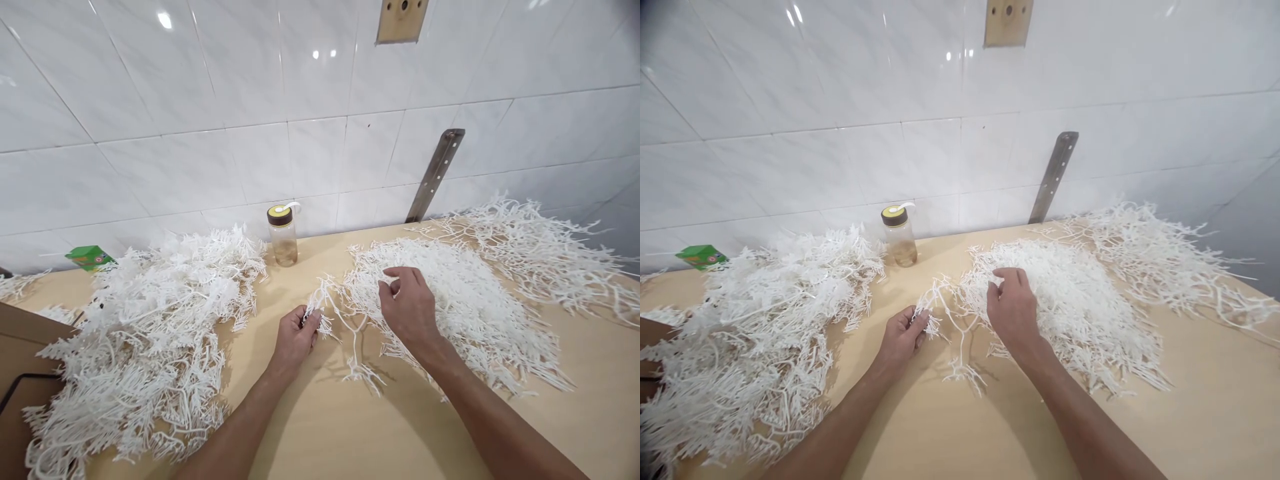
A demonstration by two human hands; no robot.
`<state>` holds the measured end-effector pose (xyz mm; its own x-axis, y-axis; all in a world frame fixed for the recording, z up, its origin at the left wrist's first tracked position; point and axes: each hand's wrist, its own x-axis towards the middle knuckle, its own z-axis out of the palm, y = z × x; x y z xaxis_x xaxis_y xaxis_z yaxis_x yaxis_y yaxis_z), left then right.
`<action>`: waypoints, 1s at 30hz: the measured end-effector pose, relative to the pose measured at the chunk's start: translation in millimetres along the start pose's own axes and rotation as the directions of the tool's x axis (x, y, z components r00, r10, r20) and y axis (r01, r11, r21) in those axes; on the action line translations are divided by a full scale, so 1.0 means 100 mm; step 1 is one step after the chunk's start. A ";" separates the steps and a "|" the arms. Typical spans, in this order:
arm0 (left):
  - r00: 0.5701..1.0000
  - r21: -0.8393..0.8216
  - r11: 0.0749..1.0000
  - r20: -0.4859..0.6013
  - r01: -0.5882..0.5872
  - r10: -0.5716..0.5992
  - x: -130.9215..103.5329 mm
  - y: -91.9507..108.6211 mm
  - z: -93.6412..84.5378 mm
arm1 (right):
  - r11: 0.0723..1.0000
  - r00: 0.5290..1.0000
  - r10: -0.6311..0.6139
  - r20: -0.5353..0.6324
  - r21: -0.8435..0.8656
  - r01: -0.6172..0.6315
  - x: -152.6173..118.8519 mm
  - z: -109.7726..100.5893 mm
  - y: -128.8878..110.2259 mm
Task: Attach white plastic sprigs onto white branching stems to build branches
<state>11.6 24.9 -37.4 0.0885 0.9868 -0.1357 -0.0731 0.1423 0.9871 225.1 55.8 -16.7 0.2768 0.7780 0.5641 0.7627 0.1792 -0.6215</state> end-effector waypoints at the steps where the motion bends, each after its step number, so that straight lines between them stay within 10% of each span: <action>1: 1.000 -0.012 1.000 0.001 0.007 -0.007 0.00 0.00 0.00 | 1.000 1.000 -0.025 -0.014 0.008 0.025 0.00 -0.01 0.00; 4: 1.000 -0.023 1.000 0.000 0.011 -0.011 0.00 0.00 0.01 | 0.984 0.978 -0.057 0.202 0.176 0.022 -0.10 0.01 -0.12; 9: 0.999 0.043 0.999 -0.024 -0.031 0.033 0.00 0.01 0.01 | 0.939 0.801 -0.075 0.594 0.313 -0.144 -0.36 0.11 -0.40; 30: 0.977 0.344 0.927 -0.092 -0.152 0.194 0.01 -0.04 0.05 | 0.987 0.804 -0.145 0.577 0.137 0.080 -0.51 0.22 -0.41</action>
<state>17.2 24.5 -40.7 -0.0196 0.9985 0.0516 0.2607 -0.0447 0.9644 167.3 21.6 -32.2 -0.2253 0.9467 0.2301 0.6948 0.3217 -0.6432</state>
